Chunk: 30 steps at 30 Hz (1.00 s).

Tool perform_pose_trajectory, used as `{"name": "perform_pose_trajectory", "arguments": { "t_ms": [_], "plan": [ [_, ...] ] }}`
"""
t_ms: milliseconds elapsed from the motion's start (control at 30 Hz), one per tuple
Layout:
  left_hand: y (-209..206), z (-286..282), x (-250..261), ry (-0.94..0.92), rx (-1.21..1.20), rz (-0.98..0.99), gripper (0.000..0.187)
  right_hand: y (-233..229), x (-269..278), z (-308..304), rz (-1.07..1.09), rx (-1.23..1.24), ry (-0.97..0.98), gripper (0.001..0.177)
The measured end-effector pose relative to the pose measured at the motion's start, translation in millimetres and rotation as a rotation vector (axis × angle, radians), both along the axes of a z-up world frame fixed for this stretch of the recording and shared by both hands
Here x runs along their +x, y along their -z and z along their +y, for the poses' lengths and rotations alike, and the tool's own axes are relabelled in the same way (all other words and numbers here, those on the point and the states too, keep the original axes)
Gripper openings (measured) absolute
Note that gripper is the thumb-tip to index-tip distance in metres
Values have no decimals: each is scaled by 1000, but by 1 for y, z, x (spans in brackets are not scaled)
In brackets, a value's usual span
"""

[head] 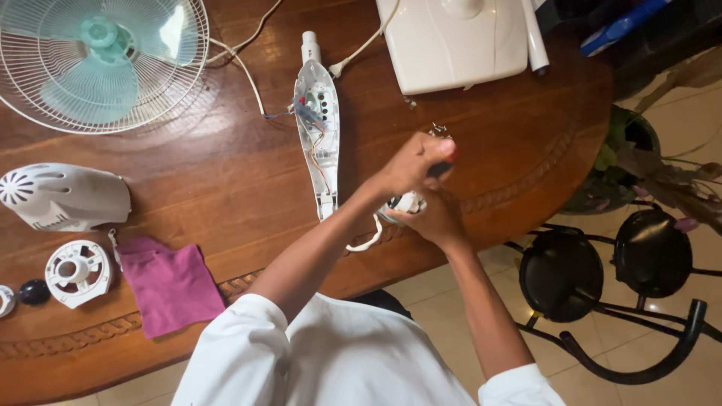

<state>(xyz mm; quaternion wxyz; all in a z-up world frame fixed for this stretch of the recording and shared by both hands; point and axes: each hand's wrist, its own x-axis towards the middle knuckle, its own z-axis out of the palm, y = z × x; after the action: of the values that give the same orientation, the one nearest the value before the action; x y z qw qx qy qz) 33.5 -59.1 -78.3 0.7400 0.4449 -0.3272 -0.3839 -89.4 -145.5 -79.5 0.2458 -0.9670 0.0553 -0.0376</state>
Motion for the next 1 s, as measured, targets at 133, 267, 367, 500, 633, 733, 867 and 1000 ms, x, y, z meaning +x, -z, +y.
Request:
{"name": "perform_pose_trajectory", "arguments": {
  "t_ms": [133, 267, 367, 500, 633, 733, 867, 1000],
  "plan": [
    [-17, 23, 4, -163, -147, 46, 65, -1, 0, 1, -101, 182, -2, 59],
    [-22, 58, -5, -323, -218, 55, 68, 5, -1, -22, -73, 289, -29, 49],
    [-11, 73, -19, -411, -154, 81, 71, 15, -2, -33, -101, 334, -109, 49],
    [5, 82, -34, -533, -145, 98, 74, 6, -2, -32, 133, 257, -51, 62],
    [4, 75, -44, -658, -254, 260, 70, 19, 6, -13, 85, 226, -71, 48],
    [0, 72, -41, -714, -214, 198, 71, 33, 11, -5, -2, 385, -155, 47],
    [-5, 73, -41, -737, -205, 153, 72, 39, 12, 1, 37, 376, -121, 54],
    [-6, 72, -39, -742, -206, 109, 71, 42, 14, 2, 43, 376, -123, 60]
  ]
}}
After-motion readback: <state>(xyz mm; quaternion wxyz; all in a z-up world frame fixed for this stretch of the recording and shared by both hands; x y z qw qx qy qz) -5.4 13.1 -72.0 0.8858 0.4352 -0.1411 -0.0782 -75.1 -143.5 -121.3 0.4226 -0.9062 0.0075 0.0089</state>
